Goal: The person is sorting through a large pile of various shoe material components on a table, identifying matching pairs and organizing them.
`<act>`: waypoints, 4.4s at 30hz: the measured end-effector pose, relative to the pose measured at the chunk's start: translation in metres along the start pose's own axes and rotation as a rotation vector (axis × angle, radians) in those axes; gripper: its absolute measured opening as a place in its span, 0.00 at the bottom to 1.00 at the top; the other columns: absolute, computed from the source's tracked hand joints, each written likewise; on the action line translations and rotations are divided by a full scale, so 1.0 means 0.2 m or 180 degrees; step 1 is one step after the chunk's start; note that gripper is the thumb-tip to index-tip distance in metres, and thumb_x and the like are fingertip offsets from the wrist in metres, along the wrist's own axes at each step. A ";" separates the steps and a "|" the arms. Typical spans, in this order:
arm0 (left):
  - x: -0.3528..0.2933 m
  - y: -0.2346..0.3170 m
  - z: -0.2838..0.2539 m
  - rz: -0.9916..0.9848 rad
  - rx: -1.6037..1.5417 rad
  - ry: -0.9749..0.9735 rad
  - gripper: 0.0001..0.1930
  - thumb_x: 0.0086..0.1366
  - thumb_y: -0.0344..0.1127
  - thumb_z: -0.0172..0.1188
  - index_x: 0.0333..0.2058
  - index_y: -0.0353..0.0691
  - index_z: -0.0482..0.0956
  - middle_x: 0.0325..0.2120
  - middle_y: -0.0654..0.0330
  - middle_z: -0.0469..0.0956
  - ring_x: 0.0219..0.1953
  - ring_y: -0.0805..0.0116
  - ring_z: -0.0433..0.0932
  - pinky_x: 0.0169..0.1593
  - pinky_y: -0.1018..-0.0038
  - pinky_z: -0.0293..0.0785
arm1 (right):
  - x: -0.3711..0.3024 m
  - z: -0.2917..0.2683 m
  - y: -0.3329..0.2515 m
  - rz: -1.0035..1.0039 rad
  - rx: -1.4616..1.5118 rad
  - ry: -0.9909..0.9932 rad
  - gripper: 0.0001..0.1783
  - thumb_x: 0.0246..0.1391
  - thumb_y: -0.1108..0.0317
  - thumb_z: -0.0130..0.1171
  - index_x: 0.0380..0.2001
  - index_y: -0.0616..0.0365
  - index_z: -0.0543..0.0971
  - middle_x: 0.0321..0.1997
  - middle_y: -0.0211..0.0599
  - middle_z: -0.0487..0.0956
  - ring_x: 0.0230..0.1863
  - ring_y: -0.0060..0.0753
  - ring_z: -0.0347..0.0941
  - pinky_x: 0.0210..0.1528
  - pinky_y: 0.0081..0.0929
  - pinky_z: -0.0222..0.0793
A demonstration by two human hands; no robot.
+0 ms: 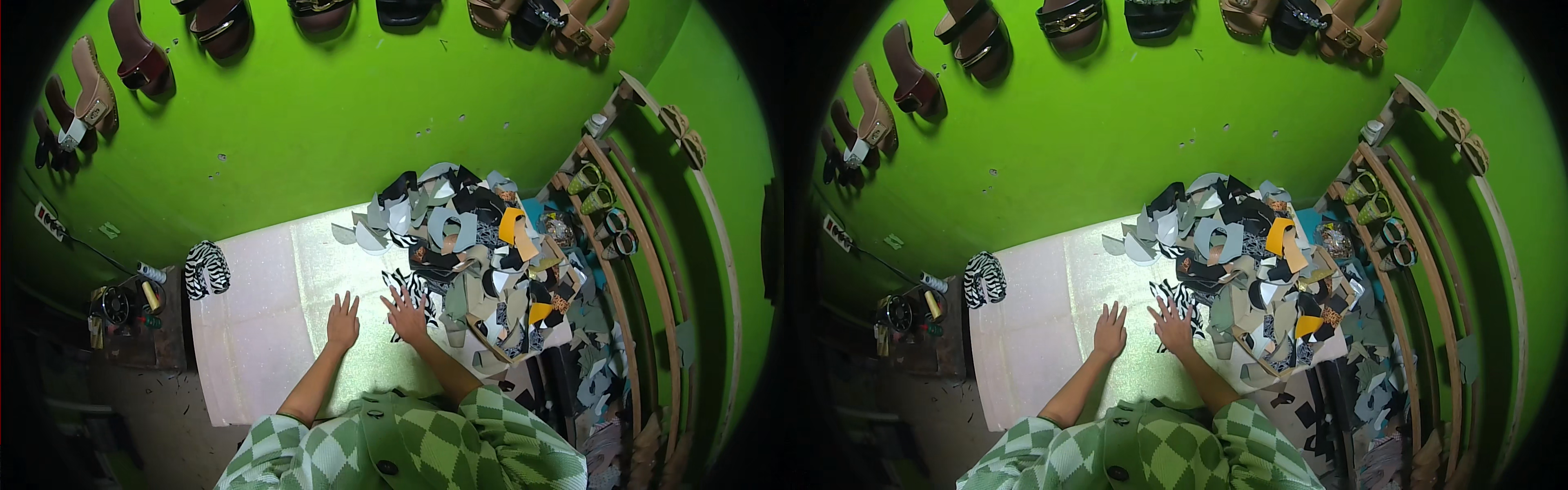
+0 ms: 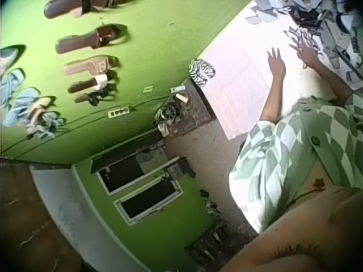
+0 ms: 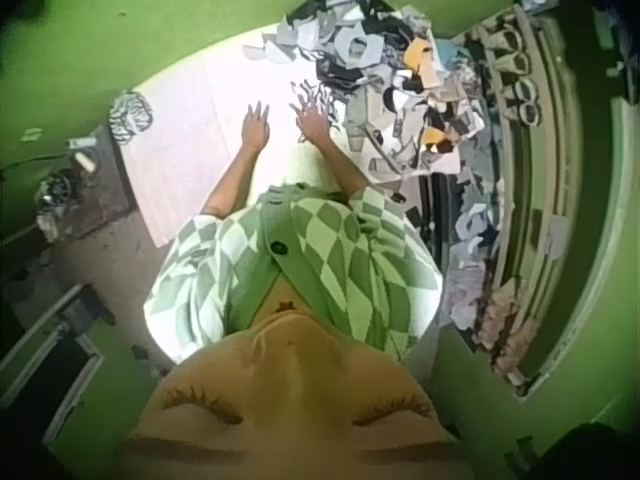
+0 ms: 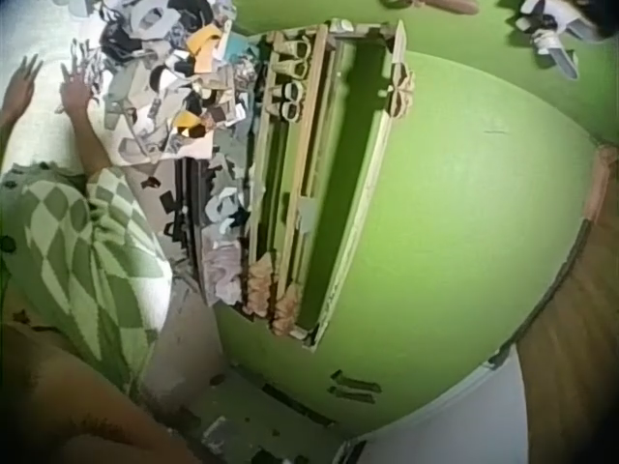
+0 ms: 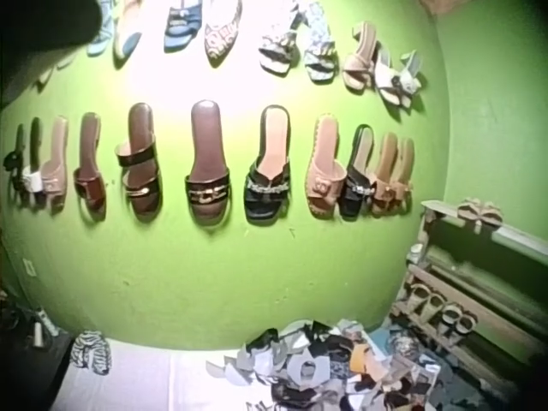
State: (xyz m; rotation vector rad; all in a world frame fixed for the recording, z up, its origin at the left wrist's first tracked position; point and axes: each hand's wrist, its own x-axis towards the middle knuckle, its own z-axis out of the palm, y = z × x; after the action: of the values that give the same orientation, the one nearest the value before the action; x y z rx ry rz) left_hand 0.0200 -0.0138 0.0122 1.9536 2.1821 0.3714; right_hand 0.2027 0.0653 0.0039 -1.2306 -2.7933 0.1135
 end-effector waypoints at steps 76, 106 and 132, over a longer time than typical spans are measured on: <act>0.61 0.52 -0.03 -0.0954 -0.5323 -0.2017 0.38 0.60 0.67 0.33 0.61 0.48 0.48 0.54 0.61 0.65 0.50 0.68 0.68 0.49 0.68 0.64 | 0.18 -0.58 0.95 0.0640 0.4190 -0.0624 0.25 0.50 0.64 0.52 0.51 0.62 0.69 0.48 0.38 0.72 0.48 0.27 0.66 0.52 0.18 0.57; 0.68 0.45 -0.12 -0.1092 -0.6123 -0.1384 0.19 0.61 0.41 0.51 0.46 0.35 0.68 0.37 0.56 0.77 0.36 0.66 0.79 0.37 0.70 0.79 | -0.10 -0.56 0.96 0.0189 0.0244 -0.0157 0.15 0.38 0.77 0.53 0.31 0.47 0.79 0.43 0.36 0.73 0.50 0.41 0.67 0.50 0.38 0.60; 0.65 0.36 -0.24 -0.0951 -0.5057 -0.0859 0.16 0.50 0.28 0.60 0.40 0.34 0.73 0.34 0.58 0.77 0.35 0.68 0.76 0.42 0.73 0.73 | 0.01 -0.44 0.68 0.0195 -0.0322 0.0292 0.34 0.34 0.70 0.61 0.52 0.46 0.69 0.53 0.36 0.62 0.52 0.40 0.58 0.49 0.38 0.58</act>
State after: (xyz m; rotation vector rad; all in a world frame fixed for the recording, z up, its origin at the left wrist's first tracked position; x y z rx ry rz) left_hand 0.0577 0.1202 0.0832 0.6846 1.1191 1.1760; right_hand 0.3109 0.1621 0.0778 -1.3085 -2.7138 -0.0795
